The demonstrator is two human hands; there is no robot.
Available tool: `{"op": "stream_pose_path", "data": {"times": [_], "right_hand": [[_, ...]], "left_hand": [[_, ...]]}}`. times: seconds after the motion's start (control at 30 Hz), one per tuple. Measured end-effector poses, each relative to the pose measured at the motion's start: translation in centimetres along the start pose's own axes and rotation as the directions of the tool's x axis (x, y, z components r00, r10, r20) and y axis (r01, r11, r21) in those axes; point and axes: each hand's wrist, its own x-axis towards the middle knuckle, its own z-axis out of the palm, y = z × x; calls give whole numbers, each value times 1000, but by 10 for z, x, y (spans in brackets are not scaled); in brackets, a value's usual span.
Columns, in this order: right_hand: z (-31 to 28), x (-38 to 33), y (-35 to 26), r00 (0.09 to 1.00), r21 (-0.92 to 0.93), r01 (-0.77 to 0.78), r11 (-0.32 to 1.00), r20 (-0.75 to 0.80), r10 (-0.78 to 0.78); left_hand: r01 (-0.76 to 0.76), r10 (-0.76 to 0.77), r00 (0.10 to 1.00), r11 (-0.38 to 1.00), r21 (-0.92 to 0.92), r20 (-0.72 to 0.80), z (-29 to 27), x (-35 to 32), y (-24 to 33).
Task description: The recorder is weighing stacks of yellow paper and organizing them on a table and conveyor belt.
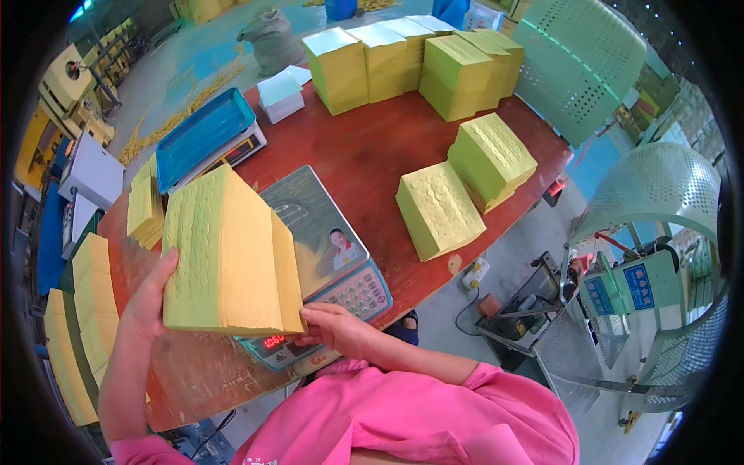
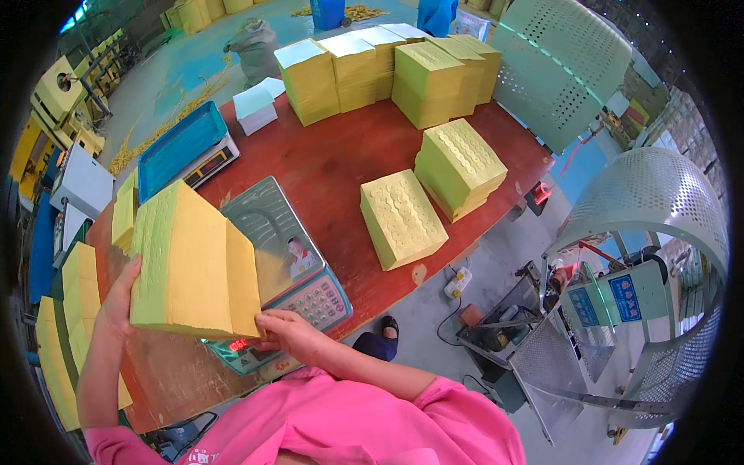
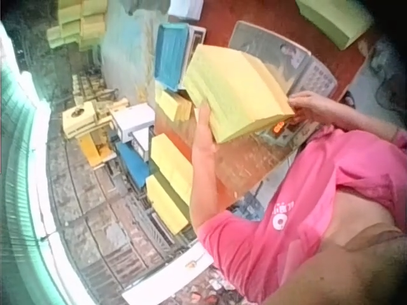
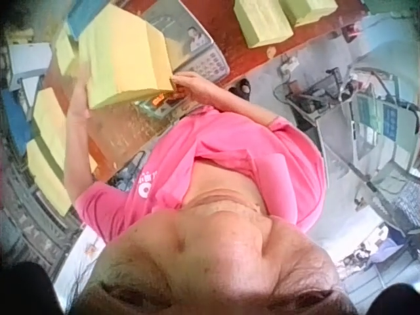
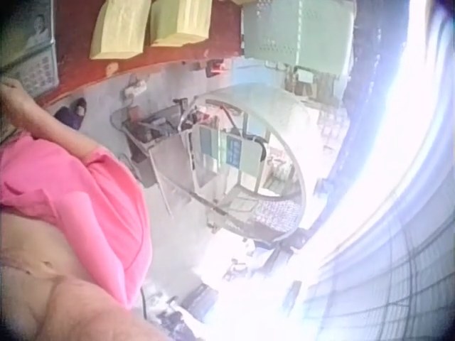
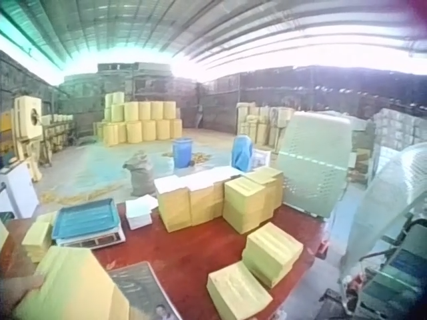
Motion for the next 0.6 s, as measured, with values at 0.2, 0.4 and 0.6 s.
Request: {"op": "stream_pose_path", "data": {"times": [0.2, 0.4, 0.6], "right_hand": [[-15, -35, -72, 975, -542, 197, 817, 23, -220], [-43, -49, -245, 915, -879, 312, 362, 176, -363], [-95, -19, -418, 975, -823, 155, 546, 40, -217]], "left_hand": [[-109, 105, 994, 976, -190, -32, 30, 9, -22], [-559, 579, 812, 807, -188, 69, 102, 78, -5], [-480, 579, 813, 730, -487, 66, 195, 205, 43]]}}
